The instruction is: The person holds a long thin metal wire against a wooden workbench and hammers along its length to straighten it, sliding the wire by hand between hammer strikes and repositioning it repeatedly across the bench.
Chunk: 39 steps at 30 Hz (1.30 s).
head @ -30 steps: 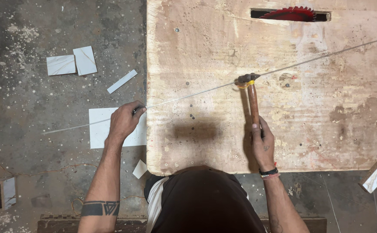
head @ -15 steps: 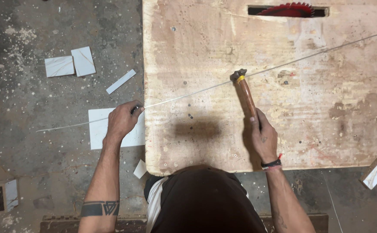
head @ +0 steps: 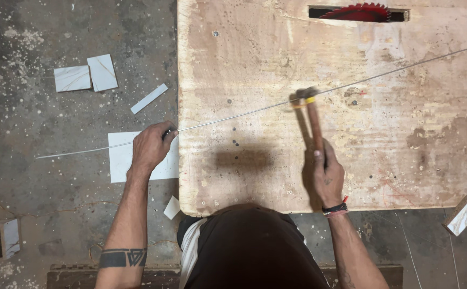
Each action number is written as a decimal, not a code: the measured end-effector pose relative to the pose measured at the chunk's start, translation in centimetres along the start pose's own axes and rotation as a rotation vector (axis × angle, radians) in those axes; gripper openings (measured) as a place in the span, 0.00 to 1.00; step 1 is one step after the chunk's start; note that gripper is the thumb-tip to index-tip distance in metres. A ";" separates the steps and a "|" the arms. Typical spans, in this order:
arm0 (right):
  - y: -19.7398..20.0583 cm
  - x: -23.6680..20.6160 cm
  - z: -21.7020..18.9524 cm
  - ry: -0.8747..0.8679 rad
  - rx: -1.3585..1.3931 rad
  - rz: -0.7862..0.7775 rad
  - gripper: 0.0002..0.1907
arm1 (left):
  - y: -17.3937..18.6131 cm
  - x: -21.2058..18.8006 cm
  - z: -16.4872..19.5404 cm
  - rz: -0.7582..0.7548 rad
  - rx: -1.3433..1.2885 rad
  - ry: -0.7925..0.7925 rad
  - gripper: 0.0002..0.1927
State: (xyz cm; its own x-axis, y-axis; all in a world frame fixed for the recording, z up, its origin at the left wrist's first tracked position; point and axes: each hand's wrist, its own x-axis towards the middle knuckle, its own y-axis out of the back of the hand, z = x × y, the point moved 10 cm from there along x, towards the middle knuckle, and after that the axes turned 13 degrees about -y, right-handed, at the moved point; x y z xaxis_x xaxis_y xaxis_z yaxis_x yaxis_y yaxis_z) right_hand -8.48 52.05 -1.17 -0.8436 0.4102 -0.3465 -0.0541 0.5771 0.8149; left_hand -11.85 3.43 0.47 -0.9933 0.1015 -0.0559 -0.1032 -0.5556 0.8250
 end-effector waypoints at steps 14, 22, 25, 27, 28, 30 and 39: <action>-0.1 -2.0 -2.9 0.121 -0.009 -0.026 0.27 | 0.7 -1.5 -2.4 -0.007 0.025 -0.049 0.11; -2.9 -2.1 -1.6 0.019 0.412 -0.245 0.23 | 2.2 -4.9 -5.0 -0.005 0.037 -0.066 0.11; -3.6 -2.8 -1.5 -0.033 0.452 -0.294 0.24 | 0.7 -4.1 -3.1 -0.020 -0.022 -0.143 0.12; -3.9 -3.1 -1.6 -0.036 0.433 -0.315 0.25 | -0.8 -3.5 -2.9 -0.095 -0.071 -0.051 0.12; -4.1 -3.2 -1.5 -0.040 0.425 -0.322 0.25 | -1.4 -3.3 -2.8 -0.134 -0.096 -0.008 0.13; -4.0 -3.4 -2.4 0.063 0.393 -0.305 0.25 | -1.5 -2.7 -1.8 -0.128 -0.108 -0.017 0.12; -4.9 -4.8 -4.5 0.223 0.096 -0.196 0.29 | -2.0 -1.1 -0.8 -0.147 -0.102 0.019 0.12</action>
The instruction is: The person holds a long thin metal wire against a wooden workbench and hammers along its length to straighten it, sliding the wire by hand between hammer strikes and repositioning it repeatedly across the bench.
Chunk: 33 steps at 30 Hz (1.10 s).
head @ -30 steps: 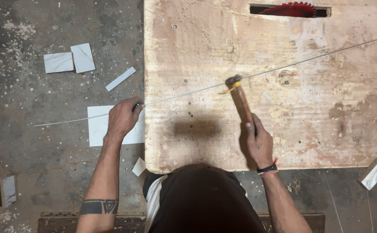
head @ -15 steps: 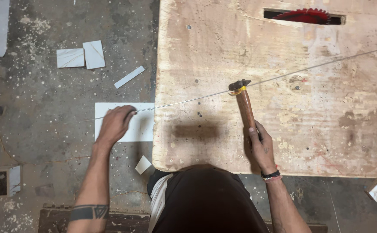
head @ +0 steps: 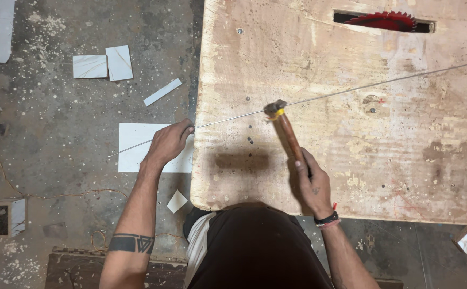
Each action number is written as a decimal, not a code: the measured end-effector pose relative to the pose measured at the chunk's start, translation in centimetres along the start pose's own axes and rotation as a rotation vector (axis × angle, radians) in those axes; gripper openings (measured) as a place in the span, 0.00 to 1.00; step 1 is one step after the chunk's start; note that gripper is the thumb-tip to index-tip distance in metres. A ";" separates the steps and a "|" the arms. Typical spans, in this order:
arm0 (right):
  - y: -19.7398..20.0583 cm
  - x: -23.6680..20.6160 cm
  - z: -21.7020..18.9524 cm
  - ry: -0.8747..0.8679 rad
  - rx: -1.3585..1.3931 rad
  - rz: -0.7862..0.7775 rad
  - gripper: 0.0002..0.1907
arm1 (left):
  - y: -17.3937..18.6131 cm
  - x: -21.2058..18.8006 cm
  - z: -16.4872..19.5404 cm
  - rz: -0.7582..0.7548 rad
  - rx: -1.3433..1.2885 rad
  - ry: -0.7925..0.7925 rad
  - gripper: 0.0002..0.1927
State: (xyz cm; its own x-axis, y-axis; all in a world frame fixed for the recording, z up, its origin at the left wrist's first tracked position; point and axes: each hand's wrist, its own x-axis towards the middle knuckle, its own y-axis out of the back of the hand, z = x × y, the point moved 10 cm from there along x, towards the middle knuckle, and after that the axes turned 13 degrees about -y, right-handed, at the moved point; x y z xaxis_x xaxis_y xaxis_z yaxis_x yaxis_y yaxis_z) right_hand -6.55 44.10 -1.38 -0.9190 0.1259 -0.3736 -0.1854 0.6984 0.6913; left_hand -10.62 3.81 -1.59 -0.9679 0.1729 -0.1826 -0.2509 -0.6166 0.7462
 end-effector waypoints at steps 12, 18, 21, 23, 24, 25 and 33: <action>-0.2 -1.3 -4.7 0.195 -0.107 0.082 0.27 | 0.0 0.0 0.1 -0.023 0.033 0.035 0.11; 1.2 0.2 -1.8 -0.028 -0.069 0.043 0.28 | 0.6 -0.1 0.5 -0.012 0.054 0.024 0.11; 3.1 0.1 -1.4 0.040 -0.036 0.169 0.29 | 0.5 -0.1 0.7 -0.023 0.055 0.029 0.11; 3.5 0.8 -0.2 -0.016 -0.070 0.173 0.29 | 0.5 -0.1 0.8 -0.020 0.059 0.023 0.12; 3.6 1.5 0.9 -0.090 -0.099 0.136 0.29 | 0.5 -0.1 0.8 -0.019 0.061 0.022 0.12; 3.5 1.8 2.0 -0.166 -0.128 0.099 0.30 | 0.5 -0.1 0.9 -0.020 0.064 0.020 0.12; 5.0 3.1 2.8 -0.125 -0.077 0.169 0.31 | 0.1 -0.2 0.3 -0.029 0.073 0.023 0.13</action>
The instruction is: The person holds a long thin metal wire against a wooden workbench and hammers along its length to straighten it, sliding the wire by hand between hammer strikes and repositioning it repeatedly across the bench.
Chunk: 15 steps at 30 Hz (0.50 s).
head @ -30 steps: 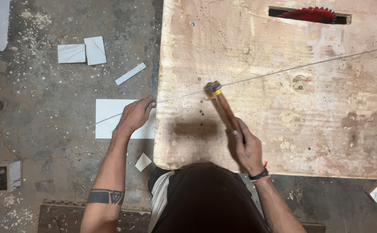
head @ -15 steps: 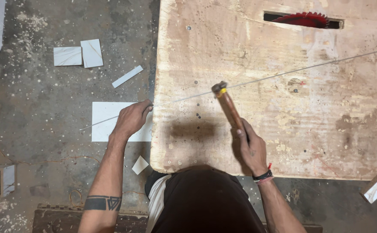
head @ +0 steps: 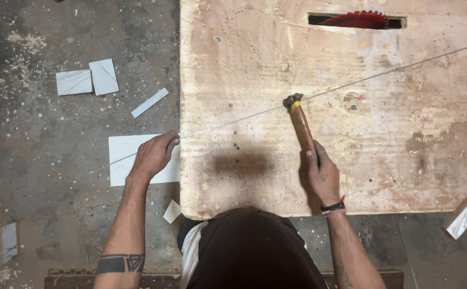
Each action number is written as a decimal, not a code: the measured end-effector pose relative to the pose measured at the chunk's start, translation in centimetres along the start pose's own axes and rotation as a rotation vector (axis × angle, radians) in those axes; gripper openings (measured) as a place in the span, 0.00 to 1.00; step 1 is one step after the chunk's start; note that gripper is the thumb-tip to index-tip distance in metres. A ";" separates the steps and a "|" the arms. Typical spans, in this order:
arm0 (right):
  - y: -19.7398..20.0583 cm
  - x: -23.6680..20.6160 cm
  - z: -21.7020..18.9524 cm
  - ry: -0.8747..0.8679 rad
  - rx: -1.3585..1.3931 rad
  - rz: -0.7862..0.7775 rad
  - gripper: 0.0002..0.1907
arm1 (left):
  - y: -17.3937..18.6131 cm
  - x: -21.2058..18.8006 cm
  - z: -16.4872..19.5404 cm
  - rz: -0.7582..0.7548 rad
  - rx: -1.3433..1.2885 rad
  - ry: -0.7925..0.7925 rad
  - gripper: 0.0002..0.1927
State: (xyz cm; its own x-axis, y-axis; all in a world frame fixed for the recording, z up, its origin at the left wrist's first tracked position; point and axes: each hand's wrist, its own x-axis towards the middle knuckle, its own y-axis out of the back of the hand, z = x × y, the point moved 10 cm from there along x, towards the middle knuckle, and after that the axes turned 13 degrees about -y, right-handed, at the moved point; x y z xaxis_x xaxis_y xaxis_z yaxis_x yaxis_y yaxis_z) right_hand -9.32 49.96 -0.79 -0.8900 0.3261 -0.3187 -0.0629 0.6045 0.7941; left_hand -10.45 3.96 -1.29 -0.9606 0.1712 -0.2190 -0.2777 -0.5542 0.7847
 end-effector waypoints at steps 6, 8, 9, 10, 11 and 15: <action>0.5 0.3 -0.2 -0.087 -0.039 -0.065 0.29 | 0.2 -0.7 -2.4 0.037 -0.048 0.031 0.14; 0.2 -0.1 -0.1 -0.130 -0.011 -0.092 0.29 | 1.3 -2.0 -4.2 0.060 -0.041 0.046 0.14; 0.6 -0.4 -0.8 -0.072 0.029 -0.063 0.28 | 2.4 -3.0 -4.9 0.090 0.014 0.017 0.14; 0.9 -0.5 -1.3 -0.017 0.068 -0.033 0.27 | 3.4 -3.8 -5.5 0.118 0.069 -0.014 0.14; 0.7 -0.5 -1.2 -0.025 0.071 -0.039 0.27 | 4.1 -4.7 -6.4 0.142 0.056 -0.004 0.14; 0.4 -0.2 -0.6 -0.006 0.116 -0.033 0.26 | 5.3 -6.9 -8.8 0.199 0.037 0.036 0.13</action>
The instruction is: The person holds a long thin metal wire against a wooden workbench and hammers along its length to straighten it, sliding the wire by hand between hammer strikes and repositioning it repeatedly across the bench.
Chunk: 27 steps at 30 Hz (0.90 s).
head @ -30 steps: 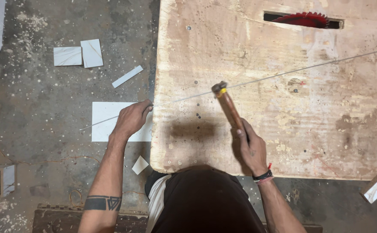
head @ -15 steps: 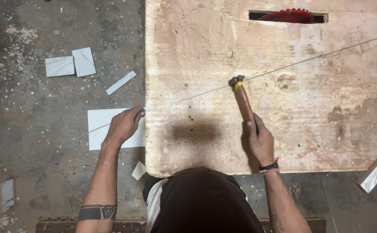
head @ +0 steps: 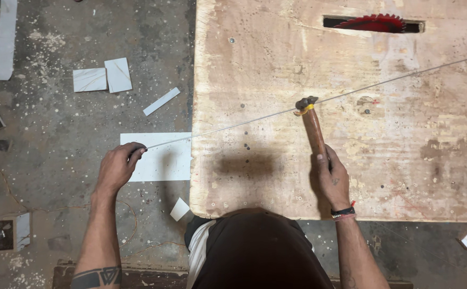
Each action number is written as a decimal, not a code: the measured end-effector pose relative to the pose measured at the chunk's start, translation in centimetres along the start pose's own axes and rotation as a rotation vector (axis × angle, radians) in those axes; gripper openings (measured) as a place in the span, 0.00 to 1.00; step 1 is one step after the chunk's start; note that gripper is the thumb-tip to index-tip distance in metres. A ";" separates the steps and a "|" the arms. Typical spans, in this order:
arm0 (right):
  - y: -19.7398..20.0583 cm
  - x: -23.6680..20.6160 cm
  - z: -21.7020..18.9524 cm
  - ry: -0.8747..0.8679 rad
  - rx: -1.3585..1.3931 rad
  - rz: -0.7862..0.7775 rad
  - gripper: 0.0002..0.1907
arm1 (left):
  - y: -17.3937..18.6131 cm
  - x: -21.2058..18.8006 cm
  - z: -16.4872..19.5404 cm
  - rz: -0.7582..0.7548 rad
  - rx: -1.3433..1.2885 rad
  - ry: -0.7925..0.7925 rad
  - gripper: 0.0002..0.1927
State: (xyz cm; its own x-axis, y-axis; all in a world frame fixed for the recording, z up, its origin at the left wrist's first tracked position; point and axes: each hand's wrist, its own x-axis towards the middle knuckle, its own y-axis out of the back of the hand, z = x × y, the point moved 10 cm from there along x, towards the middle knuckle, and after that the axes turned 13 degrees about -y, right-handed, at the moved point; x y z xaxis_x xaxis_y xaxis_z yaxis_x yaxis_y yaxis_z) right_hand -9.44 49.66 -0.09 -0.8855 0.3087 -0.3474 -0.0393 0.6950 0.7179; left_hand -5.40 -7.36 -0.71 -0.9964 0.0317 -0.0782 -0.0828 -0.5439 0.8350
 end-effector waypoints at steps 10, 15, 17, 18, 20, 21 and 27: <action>-2.5 -2.0 0.3 -0.001 0.115 -0.081 0.29 | -3.9 2.4 5.3 0.052 -0.079 -0.118 0.12; -4.5 -3.6 -2.3 0.096 0.021 -0.141 0.29 | -5.2 4.5 8.1 0.015 -0.124 -0.095 0.11; -4.9 -4.4 -3.6 0.160 -0.009 -0.146 0.29 | -5.2 4.8 8.9 0.012 -0.129 -0.093 0.11; -5.2 -4.8 -3.7 0.143 -0.043 -0.150 0.29 | -5.3 4.9 9.1 0.008 -0.129 -0.091 0.11; -5.8 -5.7 -4.6 0.176 -0.044 -0.164 0.28 | -5.4 5.1 9.4 -0.006 -0.135 -0.081 0.11; -6.1 -6.1 -5.4 0.227 -0.010 -0.171 0.27 | -5.5 5.2 9.5 -0.016 -0.143 -0.073 0.11; -8.0 -6.3 -6.6 0.228 -0.182 -0.226 0.26 | -5.6 5.2 9.6 -0.026 -0.124 -0.079 0.11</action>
State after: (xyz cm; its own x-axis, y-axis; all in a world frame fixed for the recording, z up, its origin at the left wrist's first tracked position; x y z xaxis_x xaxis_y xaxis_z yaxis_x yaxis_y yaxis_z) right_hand -6.65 37.89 0.33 -0.9248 -0.0060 -0.3805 -0.3090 0.5955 0.7416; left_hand -10.27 3.96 -0.57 -0.9925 0.1107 -0.0515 -0.1109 -0.6410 0.7595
